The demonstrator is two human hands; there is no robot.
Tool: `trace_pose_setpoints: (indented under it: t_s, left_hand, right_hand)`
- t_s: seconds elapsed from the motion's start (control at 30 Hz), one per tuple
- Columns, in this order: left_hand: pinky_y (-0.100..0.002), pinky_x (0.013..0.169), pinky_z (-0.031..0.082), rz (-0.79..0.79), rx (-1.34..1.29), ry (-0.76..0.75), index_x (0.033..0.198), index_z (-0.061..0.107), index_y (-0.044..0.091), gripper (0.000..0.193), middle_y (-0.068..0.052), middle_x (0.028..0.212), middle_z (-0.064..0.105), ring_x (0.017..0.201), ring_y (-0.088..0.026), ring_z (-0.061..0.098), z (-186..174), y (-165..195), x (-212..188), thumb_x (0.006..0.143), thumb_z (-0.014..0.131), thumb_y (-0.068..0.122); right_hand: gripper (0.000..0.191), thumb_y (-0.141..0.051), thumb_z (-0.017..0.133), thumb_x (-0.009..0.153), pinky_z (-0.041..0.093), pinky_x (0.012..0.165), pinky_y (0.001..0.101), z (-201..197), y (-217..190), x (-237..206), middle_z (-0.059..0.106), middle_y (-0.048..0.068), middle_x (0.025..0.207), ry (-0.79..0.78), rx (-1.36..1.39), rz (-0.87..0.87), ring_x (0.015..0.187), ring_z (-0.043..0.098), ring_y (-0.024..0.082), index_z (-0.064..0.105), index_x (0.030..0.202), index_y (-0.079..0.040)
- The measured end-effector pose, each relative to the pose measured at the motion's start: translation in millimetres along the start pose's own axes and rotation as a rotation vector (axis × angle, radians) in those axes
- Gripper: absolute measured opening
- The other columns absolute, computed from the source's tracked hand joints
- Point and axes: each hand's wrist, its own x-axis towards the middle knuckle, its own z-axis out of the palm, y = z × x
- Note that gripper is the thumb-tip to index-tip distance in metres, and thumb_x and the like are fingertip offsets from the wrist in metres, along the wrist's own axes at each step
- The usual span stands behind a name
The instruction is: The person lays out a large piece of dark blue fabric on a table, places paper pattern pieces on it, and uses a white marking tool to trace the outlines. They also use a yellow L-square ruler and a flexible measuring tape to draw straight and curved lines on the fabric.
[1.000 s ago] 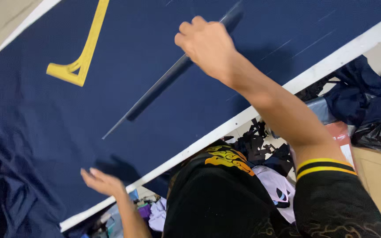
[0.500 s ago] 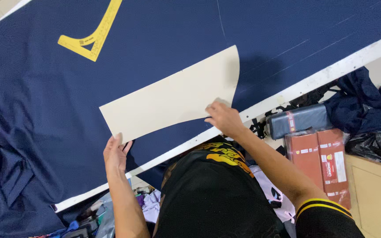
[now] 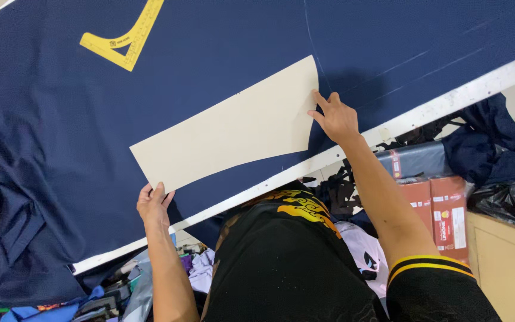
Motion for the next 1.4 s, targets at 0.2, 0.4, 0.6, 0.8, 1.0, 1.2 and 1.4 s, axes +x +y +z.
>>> trace_pose_setpoints:
  t_s: [0.2,0.4,0.6,0.8,1.0,1.2,1.4]
  left_hand:
    - [-0.040,0.082,0.066,0.020,0.035,-0.003,0.123,0.061,0.001,0.030,-0.002,0.088,0.065,0.081,-0.018,0.071,2.1,8.2,7.1,0.096,0.073,0.009]
    - [-0.038,0.077,0.067,0.040,0.096,0.011,0.119,0.063,0.001,0.028,0.001,0.083,0.063,0.078,-0.016,0.071,5.2,11.7,3.2,0.095,0.074,0.010]
    - [-0.036,0.069,0.065,0.064,0.302,0.062,0.114,0.065,-0.001,0.024,-0.008,0.092,0.073,0.081,-0.018,0.072,7.5,18.6,-8.2,0.094,0.074,0.010]
    - [-0.035,0.071,0.065,0.095,0.340,0.060,0.112,0.066,-0.002,0.024,-0.009,0.093,0.073,0.083,-0.018,0.072,10.3,21.8,-11.0,0.094,0.075,0.011]
    - [-0.034,0.069,0.064,0.100,0.334,0.055,0.112,0.065,-0.001,0.025,-0.010,0.093,0.073,0.080,-0.019,0.073,12.8,23.1,-9.0,0.094,0.076,0.011]
    - [-0.033,0.067,0.063,0.112,0.357,0.069,0.112,0.065,-0.002,0.025,-0.011,0.091,0.073,0.078,-0.020,0.074,13.1,20.9,-5.3,0.094,0.076,0.011]
    - [-0.032,0.068,0.064,0.119,0.356,0.061,0.113,0.065,-0.003,0.025,-0.011,0.091,0.074,0.078,-0.020,0.074,9.7,16.8,-1.7,0.095,0.075,0.011]
  right_hand:
    - [0.057,-0.056,0.065,0.099,0.054,0.057,0.0376,0.5,10.5,10.2,0.061,0.010,0.101,0.050,0.040,-0.043,0.072,0.068,0.025,0.062,0.140,-0.017]
    - [0.070,-0.061,0.065,0.094,0.053,0.052,0.0387,-4.2,30.3,27.0,0.058,0.012,0.096,-0.044,-0.011,-0.092,0.064,0.063,0.028,0.059,0.150,-0.018]
    - [0.073,-0.065,0.068,0.091,0.054,0.057,0.0374,-3.1,42.1,25.3,0.059,0.011,0.099,0.010,0.026,-0.169,0.070,0.066,0.027,0.060,0.149,-0.021]
    - [0.075,-0.065,0.067,0.092,0.054,0.054,0.0353,3.2,40.7,32.4,0.060,0.011,0.100,-0.036,0.000,-0.132,0.068,0.066,0.025,0.058,0.152,-0.021]
    - [0.075,-0.066,0.064,0.096,0.053,0.052,0.0333,10.0,42.9,36.2,0.059,0.010,0.097,0.001,-0.038,-0.179,0.067,0.064,0.023,0.055,0.156,-0.022]
    - [0.076,-0.066,0.061,0.096,0.053,0.052,0.0346,14.0,42.2,40.4,0.059,0.011,0.098,-0.075,-0.068,-0.130,0.065,0.064,0.024,0.050,0.158,-0.024]
    - [0.077,-0.068,0.062,0.096,0.054,0.055,0.0357,14.6,43.2,43.0,0.061,0.012,0.101,-0.077,-0.041,-0.134,0.070,0.066,0.025,0.050,0.158,-0.023]
